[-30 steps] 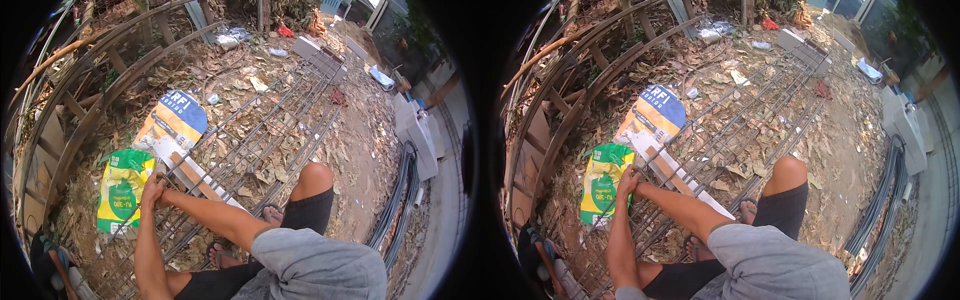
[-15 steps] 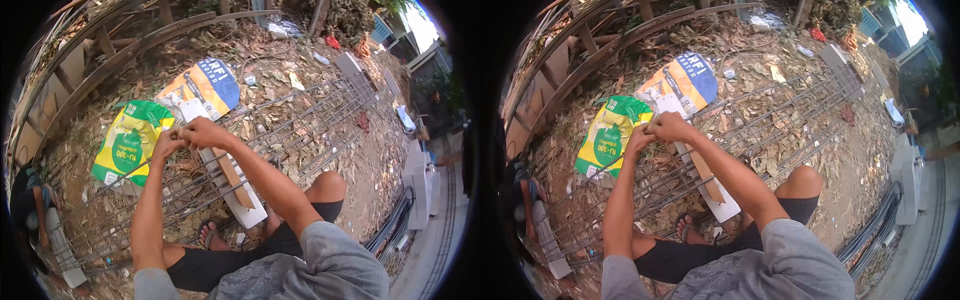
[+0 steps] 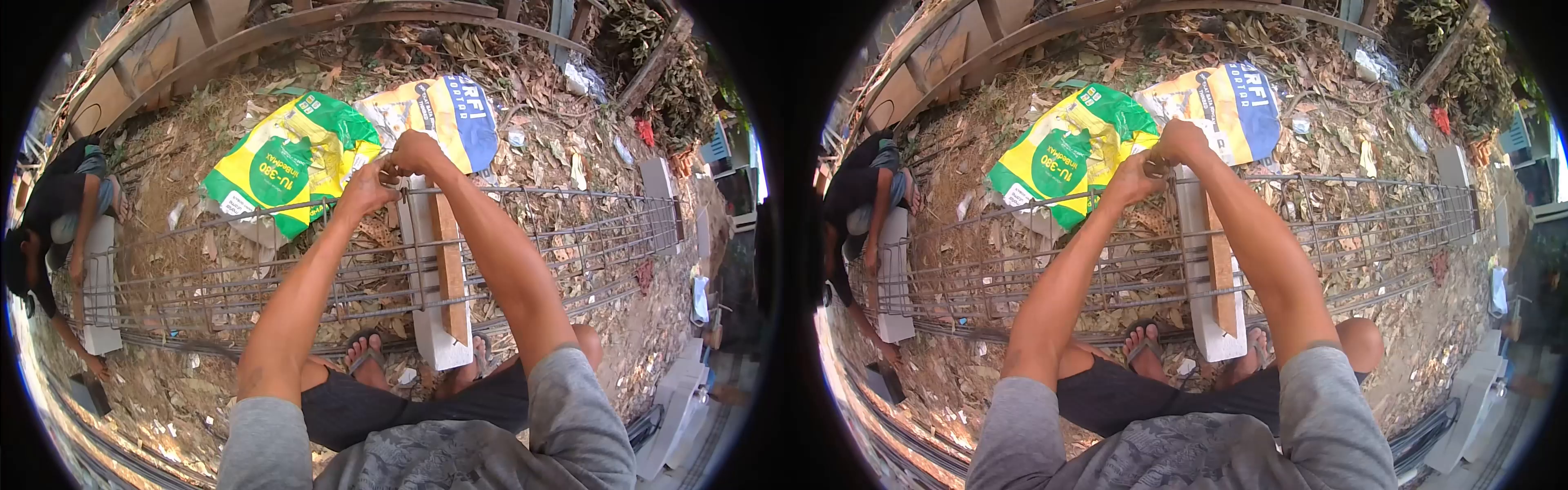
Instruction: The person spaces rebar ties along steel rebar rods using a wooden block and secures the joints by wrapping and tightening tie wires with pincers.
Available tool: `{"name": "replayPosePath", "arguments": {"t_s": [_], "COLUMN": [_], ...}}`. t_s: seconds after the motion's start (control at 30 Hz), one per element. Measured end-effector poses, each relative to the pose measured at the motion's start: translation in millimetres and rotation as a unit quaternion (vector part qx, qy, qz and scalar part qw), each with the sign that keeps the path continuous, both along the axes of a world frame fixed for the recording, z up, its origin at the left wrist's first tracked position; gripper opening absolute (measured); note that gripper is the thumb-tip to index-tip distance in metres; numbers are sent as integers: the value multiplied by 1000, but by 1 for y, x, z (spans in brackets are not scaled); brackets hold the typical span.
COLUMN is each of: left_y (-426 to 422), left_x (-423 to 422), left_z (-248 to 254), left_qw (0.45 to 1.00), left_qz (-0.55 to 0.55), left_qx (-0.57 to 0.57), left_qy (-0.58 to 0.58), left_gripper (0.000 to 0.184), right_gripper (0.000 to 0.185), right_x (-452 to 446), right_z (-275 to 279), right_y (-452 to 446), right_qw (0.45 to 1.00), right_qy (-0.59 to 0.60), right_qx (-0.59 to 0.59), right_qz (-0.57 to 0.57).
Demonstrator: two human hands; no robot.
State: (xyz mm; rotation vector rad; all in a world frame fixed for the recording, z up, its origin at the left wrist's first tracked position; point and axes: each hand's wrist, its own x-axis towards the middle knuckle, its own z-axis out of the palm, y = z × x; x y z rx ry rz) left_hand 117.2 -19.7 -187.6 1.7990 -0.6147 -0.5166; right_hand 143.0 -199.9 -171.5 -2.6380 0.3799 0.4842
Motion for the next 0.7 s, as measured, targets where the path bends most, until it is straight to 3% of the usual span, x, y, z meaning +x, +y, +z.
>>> {"name": "replayPosePath", "arguments": {"t_s": [0.1,0.17,0.2,0.3,0.37,0.43,0.57,0.7], "left_y": [0,2,4,6,7,7,6,7], "left_x": [17,11,8,2,-1,-4,-7,-7], "left_z": [-31,-21,-14,-13,-17,-16,-16,-15], "left_qw": [989,985,983,982,982,982,981,980], "left_qz": [-71,-77,-79,-64,-50,-37,-31,-29], "left_qx": [107,119,126,107,115,120,113,117], "left_qy": [-77,-98,-109,-141,-145,-144,-158,-159], "left_gripper": [41,40,39,36,35,34,30,26], "right_gripper": [34,35,34,42,39,36,18,14], "right_x": [-20,-32,-40,-82,-104,-115,-110,-96], "right_z": [10,-9,-17,5,13,12,15,22], "right_y": [-15,-32,-38,-16,-16,-21,-14,-14], "right_qw": [980,939,923,890,940,943,948,956], "right_qy": [-2,-17,-9,-159,-255,-310,-281,-234], "right_qx": [186,309,337,355,211,6,-10,-33], "right_qz": [-70,-147,-188,-238,-80,118,148,174]}}
